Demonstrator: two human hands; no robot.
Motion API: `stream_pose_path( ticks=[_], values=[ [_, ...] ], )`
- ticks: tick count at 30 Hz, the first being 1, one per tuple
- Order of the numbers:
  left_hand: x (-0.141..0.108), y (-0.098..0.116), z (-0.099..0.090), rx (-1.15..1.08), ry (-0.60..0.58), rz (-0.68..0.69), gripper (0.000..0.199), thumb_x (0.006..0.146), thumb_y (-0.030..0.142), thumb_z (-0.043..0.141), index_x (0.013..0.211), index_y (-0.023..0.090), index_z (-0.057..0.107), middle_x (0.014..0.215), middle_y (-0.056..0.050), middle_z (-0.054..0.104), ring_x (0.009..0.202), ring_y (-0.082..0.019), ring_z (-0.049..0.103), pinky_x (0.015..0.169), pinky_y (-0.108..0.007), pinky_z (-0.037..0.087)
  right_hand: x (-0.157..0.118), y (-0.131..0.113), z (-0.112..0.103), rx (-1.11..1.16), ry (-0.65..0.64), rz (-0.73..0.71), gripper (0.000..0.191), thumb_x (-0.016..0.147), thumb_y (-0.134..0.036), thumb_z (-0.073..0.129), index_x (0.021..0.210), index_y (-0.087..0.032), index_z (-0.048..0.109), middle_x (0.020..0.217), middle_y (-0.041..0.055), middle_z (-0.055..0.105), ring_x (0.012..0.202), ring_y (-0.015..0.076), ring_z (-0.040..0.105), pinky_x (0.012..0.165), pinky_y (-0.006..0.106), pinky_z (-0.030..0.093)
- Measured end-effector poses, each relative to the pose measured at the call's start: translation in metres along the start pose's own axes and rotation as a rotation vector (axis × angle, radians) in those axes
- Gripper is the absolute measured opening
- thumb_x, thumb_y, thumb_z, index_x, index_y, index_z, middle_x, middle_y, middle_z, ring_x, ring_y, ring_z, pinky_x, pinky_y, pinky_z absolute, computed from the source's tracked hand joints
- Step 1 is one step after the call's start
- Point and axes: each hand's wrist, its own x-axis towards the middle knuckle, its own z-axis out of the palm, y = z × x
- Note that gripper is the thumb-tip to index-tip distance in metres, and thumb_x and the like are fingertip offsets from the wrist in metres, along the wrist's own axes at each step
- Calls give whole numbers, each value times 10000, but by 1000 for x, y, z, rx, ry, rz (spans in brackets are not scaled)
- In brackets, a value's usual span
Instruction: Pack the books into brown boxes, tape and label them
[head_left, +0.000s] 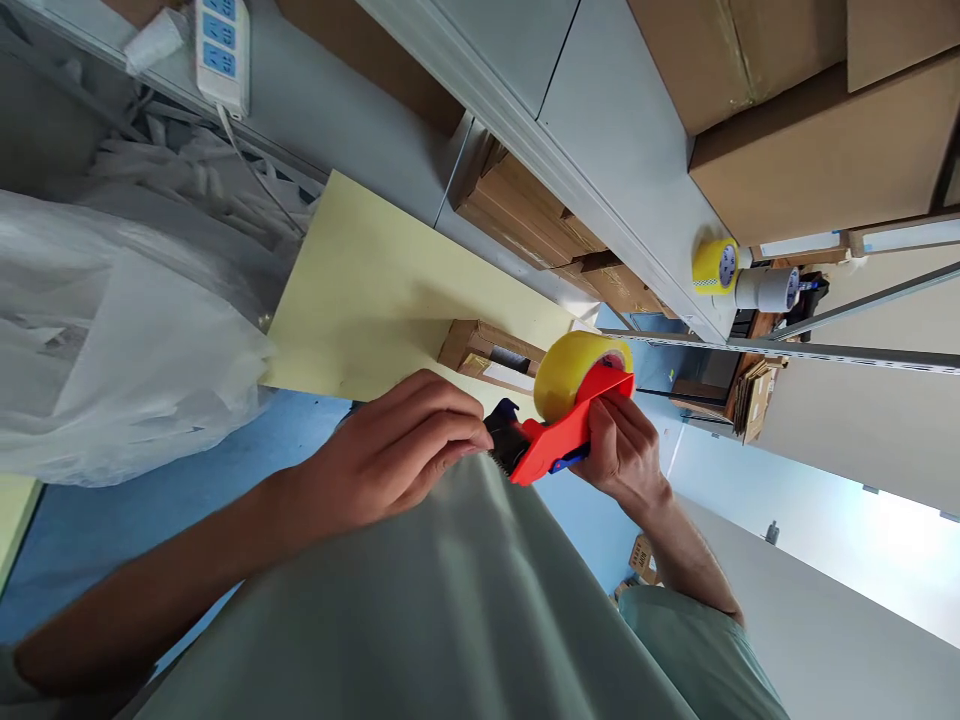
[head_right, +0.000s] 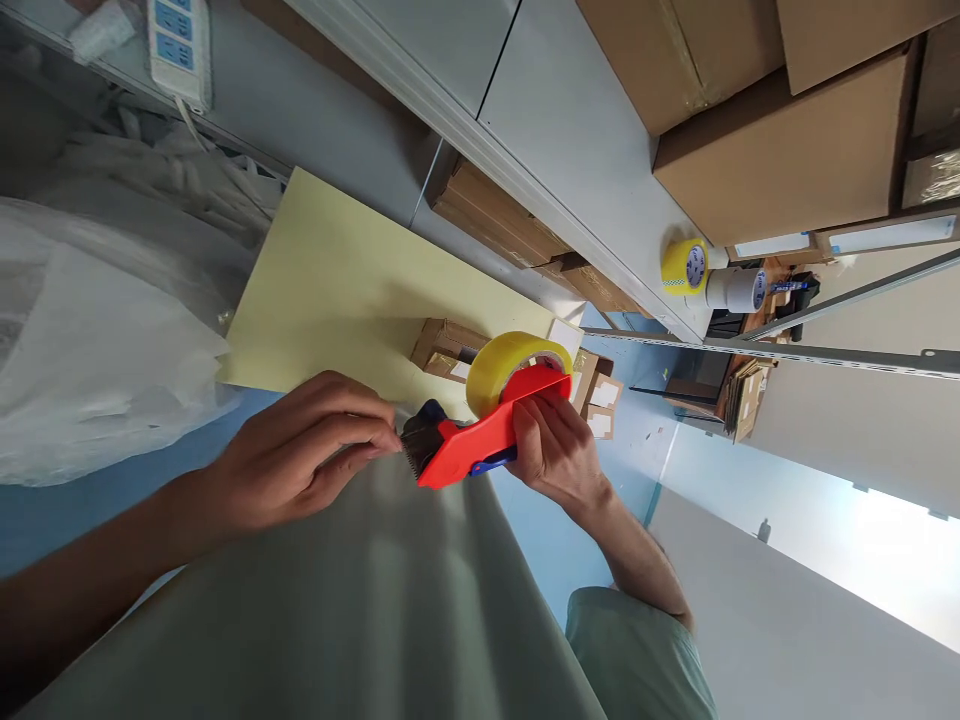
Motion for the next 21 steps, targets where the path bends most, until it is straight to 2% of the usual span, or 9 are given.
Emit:
stream_pose_path(
  ticks=[5,8,11,13,15,17,19,21],
  values=[
    [0,5,3,-16,76,-25,83,1075,245,700,1126,301,735,1002,-26,766,893,-209,743,869,-380,647,1,-4,-5,-15,81,-35,260,1128,-379,653,1330,-217,626,892,84,788,761,258,770,875,444,685],
    [4,-2,7,-75,119,-189,71,1067,352,741,1082,283,749,1013,-34,780,925,-216,756,893,-380,652,2,-6,-8,43,5,2,355,1108,-488,680,1324,-207,655,884,94,795,790,273,784,815,414,669],
    [6,-27,17,-238,109,-477,309,1057,551,728,1010,248,763,981,-50,796,935,-230,764,887,-374,652,11,-8,-4,98,-250,152,637,1037,-716,695,1363,-169,679,895,121,814,811,306,807,742,391,637],
    [5,-51,30,-408,13,-681,493,946,713,788,973,221,781,936,-60,800,914,-248,768,850,-373,651,22,-9,4,101,-484,277,767,983,-823,696,1399,-179,683,904,115,831,822,324,820,718,375,611],
    [0,-75,47,-558,-50,-850,614,807,794,864,921,195,794,898,-75,797,878,-257,758,833,-383,645,34,-8,13,98,-691,376,763,966,-857,694,1375,-213,703,897,96,839,826,330,826,702,360,581],
    [-8,-96,61,-667,-86,-946,654,712,806,914,863,180,800,835,-75,777,820,-243,731,819,-384,636,42,-2,20,132,-836,427,687,977,-856,681,1254,-231,738,873,88,834,805,317,818,679,345,547],
    [-19,-115,67,-708,-50,-1003,658,655,788,948,847,174,811,802,-70,763,800,-233,709,823,-385,628,45,10,18,195,-948,445,628,985,-850,672,1065,-232,746,834,84,817,759,288,797,645,328,507],
    [-31,-135,64,-683,47,-1048,642,628,750,973,862,173,819,795,-64,759,816,-233,700,838,-383,617,44,27,7,256,-1053,473,621,979,-847,675,904,-232,711,774,70,787,709,256,766,614,315,468]
  ],
)
